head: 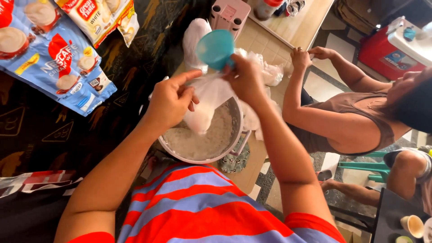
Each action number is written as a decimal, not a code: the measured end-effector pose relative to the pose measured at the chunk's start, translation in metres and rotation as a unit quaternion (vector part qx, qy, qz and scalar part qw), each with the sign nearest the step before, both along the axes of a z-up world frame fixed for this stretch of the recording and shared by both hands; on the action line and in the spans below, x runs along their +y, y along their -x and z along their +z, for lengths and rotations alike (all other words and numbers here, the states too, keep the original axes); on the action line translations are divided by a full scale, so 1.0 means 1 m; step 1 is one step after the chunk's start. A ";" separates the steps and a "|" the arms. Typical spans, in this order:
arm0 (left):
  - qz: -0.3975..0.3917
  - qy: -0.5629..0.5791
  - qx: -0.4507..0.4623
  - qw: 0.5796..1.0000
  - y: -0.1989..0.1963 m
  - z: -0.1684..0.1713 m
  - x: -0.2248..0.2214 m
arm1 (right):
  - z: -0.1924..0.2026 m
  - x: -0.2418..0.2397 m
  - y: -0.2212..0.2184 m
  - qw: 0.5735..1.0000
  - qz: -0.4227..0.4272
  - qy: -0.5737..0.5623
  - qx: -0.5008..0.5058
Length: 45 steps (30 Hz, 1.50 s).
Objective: Bagging cooked rice from a large pot into individual plastic bags using a scoop
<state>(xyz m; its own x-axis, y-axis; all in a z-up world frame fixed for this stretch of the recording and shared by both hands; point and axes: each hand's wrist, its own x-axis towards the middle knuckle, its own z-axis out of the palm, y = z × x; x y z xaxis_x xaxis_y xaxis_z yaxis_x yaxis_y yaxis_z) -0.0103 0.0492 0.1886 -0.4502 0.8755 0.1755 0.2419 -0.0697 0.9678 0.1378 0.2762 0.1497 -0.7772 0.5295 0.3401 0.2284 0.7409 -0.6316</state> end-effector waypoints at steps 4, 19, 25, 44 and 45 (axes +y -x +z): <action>0.014 0.080 -0.004 0.997 0.012 -0.006 -0.009 | 0.059 0.023 -0.012 0.996 -0.068 0.046 0.019; -0.139 0.420 0.556 0.704 0.005 -0.242 0.006 | -0.178 0.196 -0.018 0.938 -0.316 -0.127 -0.058; 0.102 0.199 0.696 0.682 0.008 -0.366 0.008 | -0.098 0.027 0.015 0.981 -0.104 0.143 -0.080; 0.165 0.601 -0.091 0.777 0.001 -0.234 0.062 | -0.367 0.011 0.069 0.936 0.025 0.110 -0.333; 0.187 0.585 -0.178 0.769 -0.007 -0.219 0.062 | -0.348 0.006 0.068 0.920 0.010 0.178 -0.349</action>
<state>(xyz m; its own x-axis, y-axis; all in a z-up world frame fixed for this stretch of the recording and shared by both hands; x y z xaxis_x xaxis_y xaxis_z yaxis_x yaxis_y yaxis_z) -0.0034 0.1112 -0.0301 -0.5452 0.1379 -0.8269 -0.2615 0.9092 0.3241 0.0696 0.2821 -0.1985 -0.7507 0.4943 -0.4384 0.6596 0.5231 -0.5397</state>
